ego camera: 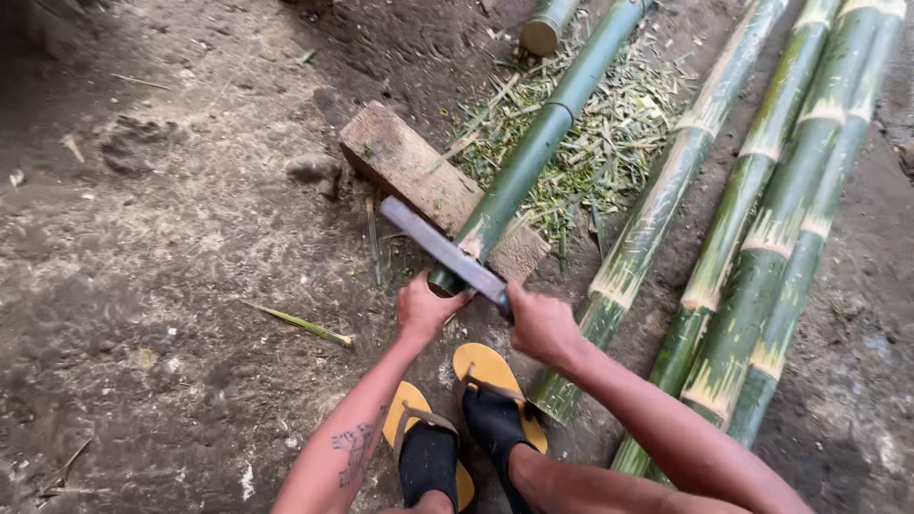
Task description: The person uses a machete to repeatedly strike and cut a green bamboo pole resting on a brick. The person rotates the pole and continues chopping to sever it into shorter sections.
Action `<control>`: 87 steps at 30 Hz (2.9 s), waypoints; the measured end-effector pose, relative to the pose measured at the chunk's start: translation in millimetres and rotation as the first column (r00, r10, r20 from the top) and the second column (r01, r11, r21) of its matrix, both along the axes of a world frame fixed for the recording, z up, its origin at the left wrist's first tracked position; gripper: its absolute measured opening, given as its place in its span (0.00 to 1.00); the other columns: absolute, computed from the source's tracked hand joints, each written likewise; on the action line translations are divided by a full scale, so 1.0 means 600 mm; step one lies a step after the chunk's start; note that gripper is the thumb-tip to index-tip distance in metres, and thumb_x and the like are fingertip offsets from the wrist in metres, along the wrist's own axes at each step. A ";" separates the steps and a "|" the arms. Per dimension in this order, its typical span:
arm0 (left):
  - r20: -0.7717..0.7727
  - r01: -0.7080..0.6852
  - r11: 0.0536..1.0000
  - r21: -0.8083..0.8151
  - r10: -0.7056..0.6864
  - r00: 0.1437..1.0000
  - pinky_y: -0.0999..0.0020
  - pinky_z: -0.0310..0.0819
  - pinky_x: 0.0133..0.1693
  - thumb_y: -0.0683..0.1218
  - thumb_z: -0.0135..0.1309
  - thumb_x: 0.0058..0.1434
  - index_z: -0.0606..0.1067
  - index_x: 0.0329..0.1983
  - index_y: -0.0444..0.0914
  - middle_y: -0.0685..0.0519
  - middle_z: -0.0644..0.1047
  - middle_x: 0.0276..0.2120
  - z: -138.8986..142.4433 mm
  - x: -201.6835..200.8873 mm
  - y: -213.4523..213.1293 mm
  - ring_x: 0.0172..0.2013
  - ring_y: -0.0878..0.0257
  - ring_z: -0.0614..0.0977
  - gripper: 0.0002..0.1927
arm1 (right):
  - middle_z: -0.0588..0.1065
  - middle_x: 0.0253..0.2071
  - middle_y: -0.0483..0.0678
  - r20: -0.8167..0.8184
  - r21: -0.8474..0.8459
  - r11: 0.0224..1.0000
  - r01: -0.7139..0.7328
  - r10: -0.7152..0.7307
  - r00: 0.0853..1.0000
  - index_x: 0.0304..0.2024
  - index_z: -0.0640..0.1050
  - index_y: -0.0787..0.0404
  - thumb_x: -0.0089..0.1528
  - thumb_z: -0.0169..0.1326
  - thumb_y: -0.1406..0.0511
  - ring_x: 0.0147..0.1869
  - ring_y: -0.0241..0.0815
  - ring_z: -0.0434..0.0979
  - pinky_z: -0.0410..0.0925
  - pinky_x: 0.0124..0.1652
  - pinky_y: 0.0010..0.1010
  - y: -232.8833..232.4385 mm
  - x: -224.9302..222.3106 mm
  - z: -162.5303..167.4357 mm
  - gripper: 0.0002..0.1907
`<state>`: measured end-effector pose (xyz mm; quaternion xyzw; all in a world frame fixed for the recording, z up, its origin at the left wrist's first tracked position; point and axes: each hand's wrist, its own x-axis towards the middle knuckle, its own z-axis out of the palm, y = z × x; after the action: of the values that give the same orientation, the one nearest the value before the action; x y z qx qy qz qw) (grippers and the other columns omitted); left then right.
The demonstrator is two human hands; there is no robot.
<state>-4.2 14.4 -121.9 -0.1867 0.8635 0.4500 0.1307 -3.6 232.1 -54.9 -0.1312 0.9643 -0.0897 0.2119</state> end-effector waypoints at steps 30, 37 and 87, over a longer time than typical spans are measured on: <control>-0.052 0.086 0.987 -0.133 -0.094 0.994 0.53 0.81 0.40 0.64 0.68 0.45 0.75 0.48 0.39 0.42 0.82 0.38 0.003 0.038 0.001 0.37 0.47 0.85 0.35 | 0.78 0.29 0.60 -0.026 -0.044 0.997 0.065 -0.066 0.997 0.44 0.68 0.60 0.55 0.54 0.68 0.34 0.65 0.79 0.71 0.34 0.55 0.004 -0.001 0.020 0.14; -0.037 0.065 0.984 -0.167 -0.073 0.997 0.51 0.79 0.40 0.62 0.70 0.42 0.76 0.46 0.38 0.41 0.82 0.38 0.009 0.032 0.005 0.38 0.44 0.84 0.34 | 0.78 0.30 0.56 0.044 0.026 1.000 -0.015 0.014 0.999 0.44 0.69 0.59 0.55 0.52 0.71 0.32 0.59 0.81 0.74 0.31 0.53 0.007 0.013 0.023 0.15; -0.124 0.113 0.970 -0.216 -0.142 0.982 0.54 0.80 0.42 0.64 0.66 0.44 0.72 0.51 0.39 0.45 0.80 0.40 0.025 0.042 -0.051 0.39 0.50 0.85 0.37 | 0.79 0.36 0.65 -0.097 -0.006 0.971 0.240 -0.239 0.966 0.46 0.69 0.60 0.57 0.58 0.54 0.43 0.70 0.79 0.70 0.44 0.58 0.099 -0.110 0.007 0.23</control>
<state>20.9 -16.0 -106.8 -0.1118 0.9229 0.3598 0.0791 -69.7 291.7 -50.5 -0.0174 0.9825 -0.1052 0.1530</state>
